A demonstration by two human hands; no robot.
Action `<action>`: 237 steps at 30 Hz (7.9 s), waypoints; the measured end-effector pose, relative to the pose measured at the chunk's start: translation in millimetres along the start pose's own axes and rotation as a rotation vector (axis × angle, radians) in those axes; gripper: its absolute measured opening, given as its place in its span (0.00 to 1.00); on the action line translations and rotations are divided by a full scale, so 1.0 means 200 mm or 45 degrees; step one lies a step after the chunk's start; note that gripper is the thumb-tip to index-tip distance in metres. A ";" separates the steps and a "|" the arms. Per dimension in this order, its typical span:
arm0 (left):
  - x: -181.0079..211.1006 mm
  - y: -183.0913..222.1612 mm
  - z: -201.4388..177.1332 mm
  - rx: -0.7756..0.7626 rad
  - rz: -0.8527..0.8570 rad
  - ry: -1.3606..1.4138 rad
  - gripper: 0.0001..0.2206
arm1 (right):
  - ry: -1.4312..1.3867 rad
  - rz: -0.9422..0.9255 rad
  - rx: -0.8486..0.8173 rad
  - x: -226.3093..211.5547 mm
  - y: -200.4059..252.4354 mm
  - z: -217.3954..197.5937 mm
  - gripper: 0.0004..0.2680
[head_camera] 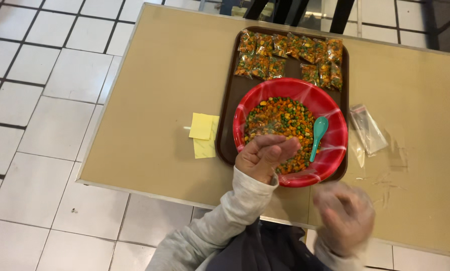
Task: The person uses a spoon to scoop a mixture of snacks into small plastic bags, which they then seal by hand and place on a tray.
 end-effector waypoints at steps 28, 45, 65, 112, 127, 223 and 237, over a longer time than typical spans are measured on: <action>0.16 0.28 -0.39 -1.705 -0.688 -0.892 0.34 | -1.175 0.652 0.843 0.19 -0.46 0.15 0.07; -0.91 1.01 -0.91 -2.024 -1.067 -1.244 0.26 | -1.103 0.424 0.510 0.11 -0.44 0.07 0.08; -0.19 -0.10 0.08 -0.270 0.503 -0.421 0.06 | -0.989 0.404 0.702 0.04 -0.31 0.26 0.10; -0.26 -0.33 -0.14 0.292 -0.076 0.203 0.17 | -0.041 0.261 -0.327 -0.01 -0.49 0.37 0.13; -0.25 -0.52 -0.26 0.378 -0.109 0.294 0.12 | 1.555 0.217 -0.276 0.61 -0.41 0.31 0.09; -0.24 -0.45 -0.20 0.487 -0.252 0.661 0.08 | 0.239 1.059 -0.265 0.46 -0.63 0.34 0.13; -0.20 -0.41 -0.23 0.363 -0.233 0.582 0.09 | -0.094 1.433 -0.159 0.60 -0.64 0.42 0.17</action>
Point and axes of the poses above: each hand's wrist, its own y-axis away from the middle knuckle, its own z-axis out of the palm, x = y × z, the point moved 5 cm from there along -y, towards the middle knuckle, and after that the axes turned 5 degrees about x, right-handed, at the moved point
